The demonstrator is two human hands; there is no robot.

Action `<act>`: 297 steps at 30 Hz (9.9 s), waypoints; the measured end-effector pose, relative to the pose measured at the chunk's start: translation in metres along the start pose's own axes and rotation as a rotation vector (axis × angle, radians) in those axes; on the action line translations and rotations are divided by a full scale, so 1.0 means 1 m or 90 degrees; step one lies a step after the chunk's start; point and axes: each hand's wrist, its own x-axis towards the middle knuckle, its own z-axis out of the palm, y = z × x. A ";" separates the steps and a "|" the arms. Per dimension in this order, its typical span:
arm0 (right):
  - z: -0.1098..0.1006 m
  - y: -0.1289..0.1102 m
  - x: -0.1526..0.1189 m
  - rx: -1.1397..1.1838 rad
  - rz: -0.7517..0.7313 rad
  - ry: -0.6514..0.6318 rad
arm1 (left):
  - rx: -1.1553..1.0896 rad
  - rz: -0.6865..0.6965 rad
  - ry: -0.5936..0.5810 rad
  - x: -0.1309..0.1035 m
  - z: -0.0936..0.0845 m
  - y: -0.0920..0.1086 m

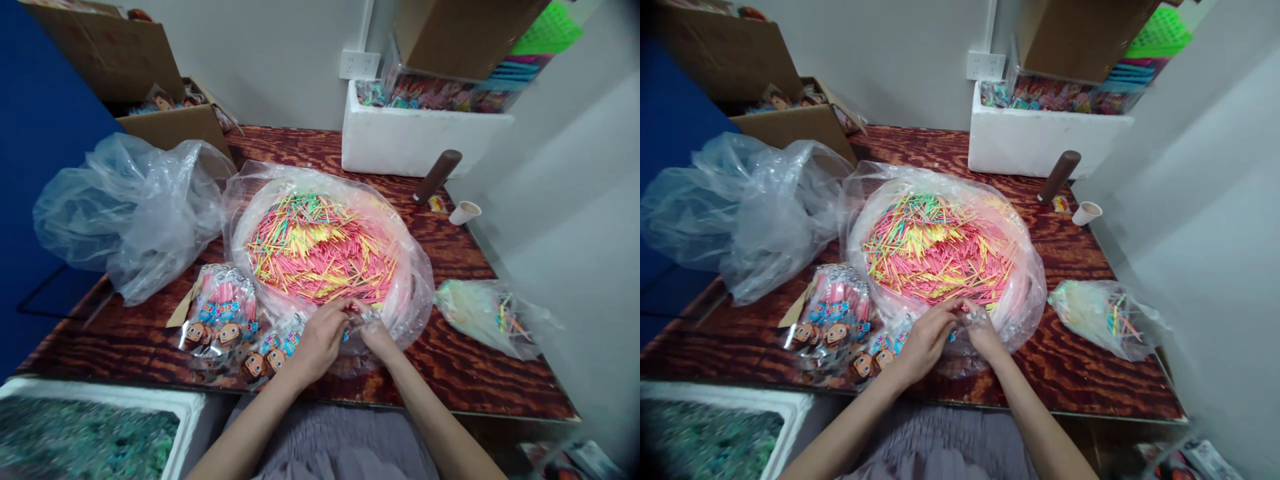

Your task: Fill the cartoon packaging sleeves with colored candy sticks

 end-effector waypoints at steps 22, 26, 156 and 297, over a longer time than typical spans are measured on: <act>-0.024 -0.043 0.013 -0.868 -0.029 -0.295 | -0.053 -0.217 0.150 -0.034 -0.031 -0.007; -0.024 -0.036 0.013 -0.858 -0.061 -0.310 | -0.074 -0.229 0.152 -0.035 -0.030 -0.008; 0.034 -0.115 -0.008 0.298 0.068 -0.098 | -0.317 -0.242 0.251 -0.041 -0.028 -0.011; -0.008 -0.003 0.000 0.014 -0.094 -0.038 | 0.386 -0.120 0.221 -0.055 -0.036 -0.052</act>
